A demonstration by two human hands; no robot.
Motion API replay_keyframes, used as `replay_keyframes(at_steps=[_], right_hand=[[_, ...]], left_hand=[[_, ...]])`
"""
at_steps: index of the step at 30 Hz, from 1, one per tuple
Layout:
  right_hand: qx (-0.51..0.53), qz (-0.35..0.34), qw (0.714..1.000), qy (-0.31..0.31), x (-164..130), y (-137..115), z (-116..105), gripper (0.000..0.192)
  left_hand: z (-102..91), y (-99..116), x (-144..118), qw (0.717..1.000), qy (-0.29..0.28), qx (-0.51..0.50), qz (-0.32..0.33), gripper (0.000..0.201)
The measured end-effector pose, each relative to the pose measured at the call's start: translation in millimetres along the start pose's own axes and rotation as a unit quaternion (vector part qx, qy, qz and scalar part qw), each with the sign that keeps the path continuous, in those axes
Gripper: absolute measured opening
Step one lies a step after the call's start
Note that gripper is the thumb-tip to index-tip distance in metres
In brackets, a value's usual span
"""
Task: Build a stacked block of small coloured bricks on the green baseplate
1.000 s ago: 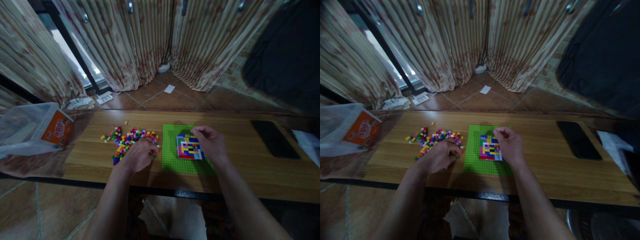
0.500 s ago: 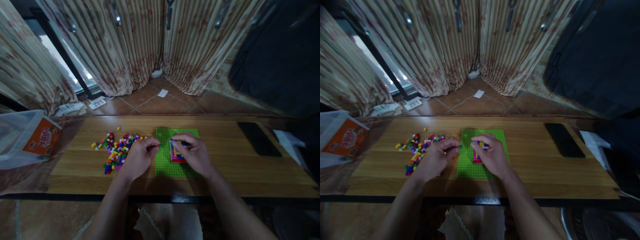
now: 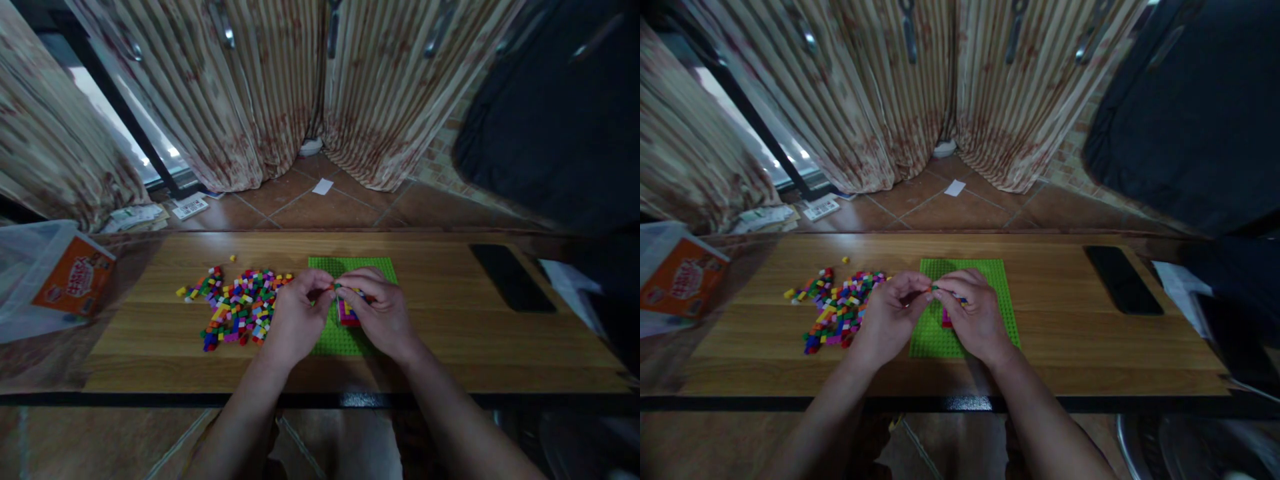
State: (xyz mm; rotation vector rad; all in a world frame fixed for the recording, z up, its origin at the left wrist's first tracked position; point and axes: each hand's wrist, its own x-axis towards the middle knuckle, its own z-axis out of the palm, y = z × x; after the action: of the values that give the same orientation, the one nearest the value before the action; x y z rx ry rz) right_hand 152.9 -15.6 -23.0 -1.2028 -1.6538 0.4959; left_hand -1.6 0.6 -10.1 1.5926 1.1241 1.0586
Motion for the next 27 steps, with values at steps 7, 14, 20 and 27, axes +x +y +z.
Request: replay_keyframes(at_steps=[7,14,20,27], right_hand=[[-0.024,0.019,0.997,0.074,1,1,-6,0.01],[0.099,0.162,0.966,0.173,8,15,-21,0.008],[0.1,0.185,0.967,0.146,9,21,-23,0.008],[0.005,0.11,0.992,0.066,3,28,-24,0.009]], left_hand=[[2.9,-3,1,1.0,0.015,0.008,-0.026,0.01],[-4.9,-4,3,0.993,0.009,0.11,-0.049,0.02],[-7.1,-2,2,0.989,0.002,0.145,-0.039,0.02],[-8.1,-4,2,0.984,-0.002,0.176,-0.032,0.022]])
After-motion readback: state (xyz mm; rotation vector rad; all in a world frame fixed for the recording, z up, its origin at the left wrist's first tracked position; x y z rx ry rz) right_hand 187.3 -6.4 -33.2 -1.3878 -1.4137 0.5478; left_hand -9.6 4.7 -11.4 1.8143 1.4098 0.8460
